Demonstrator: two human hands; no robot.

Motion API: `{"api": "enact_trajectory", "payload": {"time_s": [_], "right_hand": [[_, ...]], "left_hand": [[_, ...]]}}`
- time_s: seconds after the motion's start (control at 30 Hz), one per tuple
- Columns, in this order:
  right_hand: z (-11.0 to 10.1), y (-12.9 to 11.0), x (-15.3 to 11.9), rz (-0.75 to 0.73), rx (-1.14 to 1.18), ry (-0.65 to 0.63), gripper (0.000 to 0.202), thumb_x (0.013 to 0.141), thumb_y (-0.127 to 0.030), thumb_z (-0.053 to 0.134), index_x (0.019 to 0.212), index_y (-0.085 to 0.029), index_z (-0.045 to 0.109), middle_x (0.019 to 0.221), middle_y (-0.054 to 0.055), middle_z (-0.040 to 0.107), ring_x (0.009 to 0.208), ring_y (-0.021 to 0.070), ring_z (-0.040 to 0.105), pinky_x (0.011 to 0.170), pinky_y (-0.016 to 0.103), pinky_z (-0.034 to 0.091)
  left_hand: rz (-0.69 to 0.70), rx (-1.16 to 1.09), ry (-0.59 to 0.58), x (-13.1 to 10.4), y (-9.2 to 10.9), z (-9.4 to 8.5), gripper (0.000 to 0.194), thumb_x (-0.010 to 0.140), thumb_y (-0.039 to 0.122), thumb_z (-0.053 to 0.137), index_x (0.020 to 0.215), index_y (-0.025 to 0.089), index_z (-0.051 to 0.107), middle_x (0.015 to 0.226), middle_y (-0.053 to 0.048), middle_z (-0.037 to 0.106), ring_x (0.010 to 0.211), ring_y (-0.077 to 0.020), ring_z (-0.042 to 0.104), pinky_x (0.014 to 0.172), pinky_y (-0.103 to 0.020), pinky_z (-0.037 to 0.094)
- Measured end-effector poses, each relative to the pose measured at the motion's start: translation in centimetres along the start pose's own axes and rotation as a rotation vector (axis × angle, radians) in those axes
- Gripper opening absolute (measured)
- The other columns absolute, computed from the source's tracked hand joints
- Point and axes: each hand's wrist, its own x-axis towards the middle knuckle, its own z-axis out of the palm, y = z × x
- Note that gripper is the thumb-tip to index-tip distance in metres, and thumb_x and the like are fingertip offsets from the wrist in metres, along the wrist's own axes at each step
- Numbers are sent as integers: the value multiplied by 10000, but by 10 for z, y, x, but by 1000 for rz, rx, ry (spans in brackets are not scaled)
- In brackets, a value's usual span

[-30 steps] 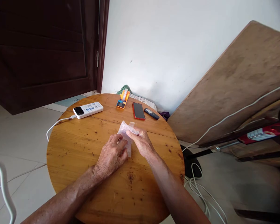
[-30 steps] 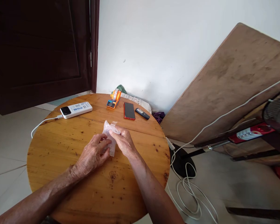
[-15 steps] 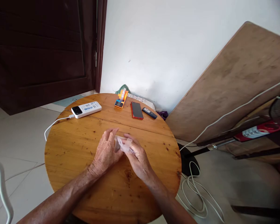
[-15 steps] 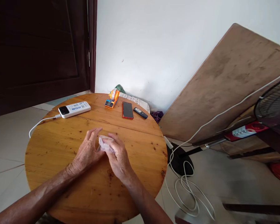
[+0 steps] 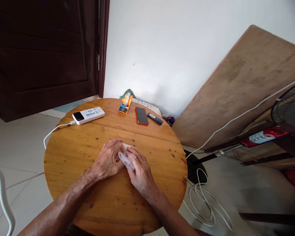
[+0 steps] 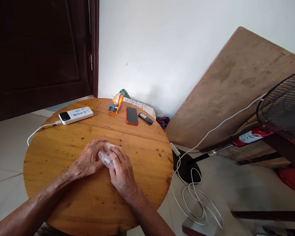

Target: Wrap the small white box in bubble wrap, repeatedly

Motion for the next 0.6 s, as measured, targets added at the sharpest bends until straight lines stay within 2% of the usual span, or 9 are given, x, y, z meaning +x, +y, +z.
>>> {"api": "enact_trajectory", "payload": {"time_s": [0.13,0.27,0.33,0.4,0.5,0.6], "right_hand": [[2,5,1,-8,-2,4,604,811,3,445,1360,-236,525,1399,99,560,1350,248,475,1117,481,430],[4,8,1,-10,29,7,610,801,8,430,1352,-232,538,1402,91,558,1352,235,473,1128,466,423],[4,8,2,-2,44,5,605,808,1,429,1353,-240,539,1402,87,559,1349,234,476,1128,468,421],[1,8,4,10,73,7,600,806,0,426,1337,-247,556,1389,81,571,1337,231,489,1128,465,418],[-9,5,13,62,168,-3,549,812,-14,429,1269,-256,611,1333,69,613,1282,222,537,1107,431,432],[-21,5,26,230,335,-84,378,875,-112,472,1171,-253,661,1157,54,698,1074,217,643,953,368,520]], "left_hand": [[55,-12,-59,-1,-4,2,338,723,154,620,1051,189,548,1382,-166,542,1380,-295,435,1099,-494,393],[12,-20,-43,2,-5,8,362,694,37,551,1019,197,541,1315,-140,583,1326,-263,492,1059,-450,438],[-25,-53,-41,4,-3,9,353,690,24,542,992,206,550,1215,-101,625,1198,-234,576,967,-391,494],[-54,-96,-44,5,0,7,300,701,55,560,959,207,559,1096,-63,647,988,-191,631,835,-320,520],[-89,-164,-22,7,6,1,205,731,163,609,929,201,576,963,-27,641,762,-141,590,693,-259,482],[-153,-182,-7,9,11,-5,128,752,253,614,859,187,592,796,5,601,670,-127,529,617,-238,423]]}}
